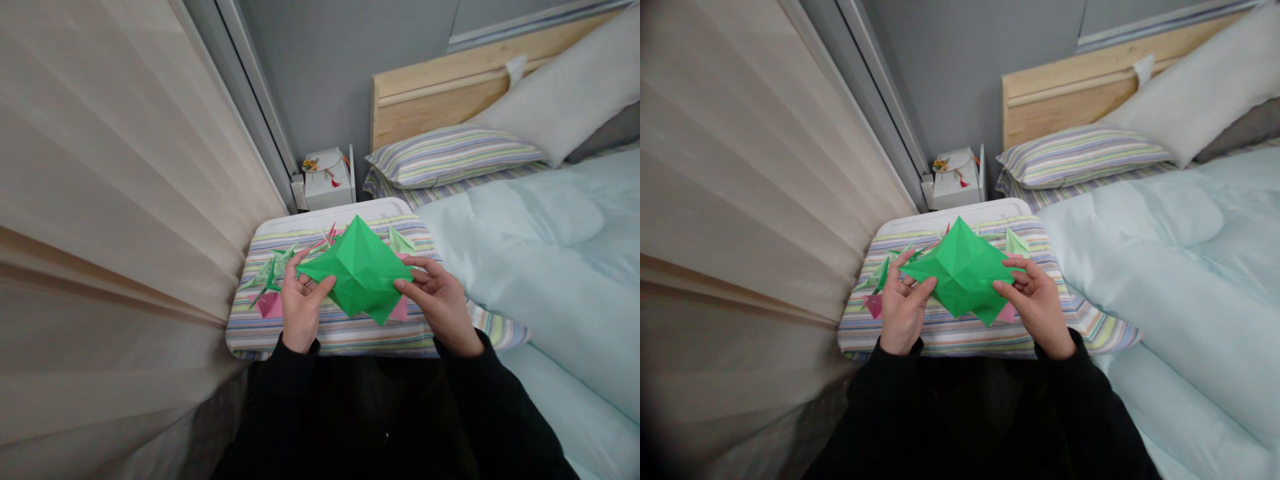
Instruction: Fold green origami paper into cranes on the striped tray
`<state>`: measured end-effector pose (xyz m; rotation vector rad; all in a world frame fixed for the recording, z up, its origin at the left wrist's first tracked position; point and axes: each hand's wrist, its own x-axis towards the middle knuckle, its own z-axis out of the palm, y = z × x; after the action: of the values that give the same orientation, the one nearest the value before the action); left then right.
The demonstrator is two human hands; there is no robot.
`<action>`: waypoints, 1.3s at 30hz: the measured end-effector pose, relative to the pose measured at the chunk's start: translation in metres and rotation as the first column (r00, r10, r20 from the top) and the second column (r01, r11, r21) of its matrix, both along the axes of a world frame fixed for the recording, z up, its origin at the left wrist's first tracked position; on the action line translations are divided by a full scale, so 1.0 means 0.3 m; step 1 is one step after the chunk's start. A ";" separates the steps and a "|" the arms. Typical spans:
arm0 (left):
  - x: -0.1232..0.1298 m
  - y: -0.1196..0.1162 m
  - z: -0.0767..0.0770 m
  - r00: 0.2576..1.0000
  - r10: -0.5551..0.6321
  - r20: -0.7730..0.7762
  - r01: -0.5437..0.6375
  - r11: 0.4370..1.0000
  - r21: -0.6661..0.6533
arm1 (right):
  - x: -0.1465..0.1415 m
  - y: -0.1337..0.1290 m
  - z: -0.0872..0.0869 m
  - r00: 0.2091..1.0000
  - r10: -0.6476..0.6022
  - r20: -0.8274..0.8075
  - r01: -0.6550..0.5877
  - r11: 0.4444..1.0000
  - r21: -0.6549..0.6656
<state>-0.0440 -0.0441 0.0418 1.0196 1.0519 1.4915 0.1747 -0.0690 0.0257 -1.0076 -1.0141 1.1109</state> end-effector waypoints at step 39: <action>-0.086 -0.059 0.159 0.530 -0.688 -0.495 0.762 0.643 -0.078 | 0.079 0.022 0.152 0.894 0.155 0.421 -0.252 0.950 0.185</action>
<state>-0.0698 -0.0619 0.0896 1.7472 0.6684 0.6060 0.1985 -0.0623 0.0713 -0.9708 -1.5802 0.9384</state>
